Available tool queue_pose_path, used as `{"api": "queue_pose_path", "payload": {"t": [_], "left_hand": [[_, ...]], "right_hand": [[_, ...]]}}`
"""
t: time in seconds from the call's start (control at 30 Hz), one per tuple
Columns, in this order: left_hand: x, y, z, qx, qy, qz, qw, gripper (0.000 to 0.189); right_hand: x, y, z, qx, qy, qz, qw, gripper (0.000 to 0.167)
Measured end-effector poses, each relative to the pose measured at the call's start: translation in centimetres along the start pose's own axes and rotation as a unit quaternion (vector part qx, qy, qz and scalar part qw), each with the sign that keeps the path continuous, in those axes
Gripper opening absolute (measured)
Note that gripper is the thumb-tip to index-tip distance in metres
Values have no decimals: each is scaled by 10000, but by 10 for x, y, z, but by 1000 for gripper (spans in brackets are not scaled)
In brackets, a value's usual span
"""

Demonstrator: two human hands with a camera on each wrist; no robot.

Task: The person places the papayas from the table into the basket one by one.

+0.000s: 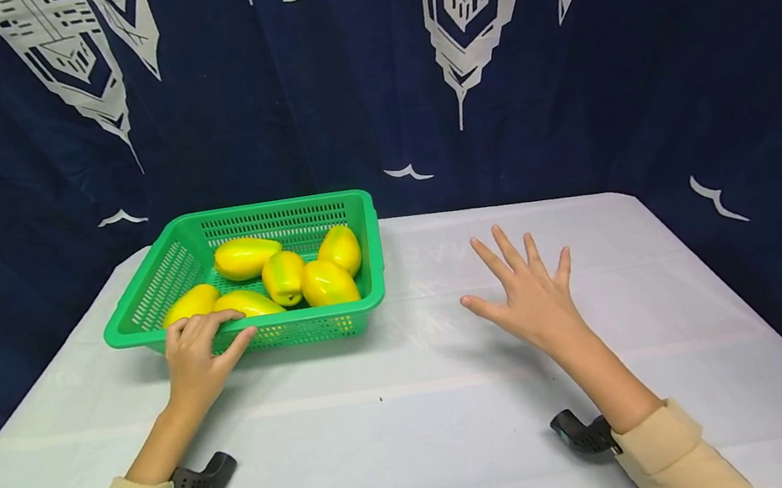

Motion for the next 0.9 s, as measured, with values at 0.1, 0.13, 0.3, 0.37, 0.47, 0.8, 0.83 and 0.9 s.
{"api": "queue_pose_path", "payload": {"t": [0.1,0.13,0.3,0.37,0.47,0.8,0.83,0.9], "left_hand": [[1,1,0,29,-12,46,10000,51],[2,1,0,36,-13,52,10000,53],[3,0,0,28,14,21,10000,55],[3,-1,0,19,14,22,10000,55],[4,-1,0,-1,-33,36,10000,54],[-2,-1,1,61,49,-255,9996,33],[-4,-1,2,74,97,-286,9995,31],[-7,0,4,107,166,-316,9993,28]], "right_hand": [[1,-1,1,22,4,40,10000,79],[1,-2,2,29,-4,56,10000,79],[2,-6,2,60,-55,41,10000,80],[2,-7,3,59,-71,29,10000,81],[1,-8,5,50,-115,75,9999,80],[-1,-11,11,120,-157,185,9996,80],[-2,-10,12,122,-151,193,9996,79],[-3,-10,12,122,-138,190,9996,79]]}}
Point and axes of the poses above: each hand's wrist, its own y-axis towards the middle knuckle, its own x-axis out of the palm, z = x × y, the point moved 3 cm from there along y, towards the middle knuckle, and after that the axes turned 1 degree about z, right-handed, at the moved point
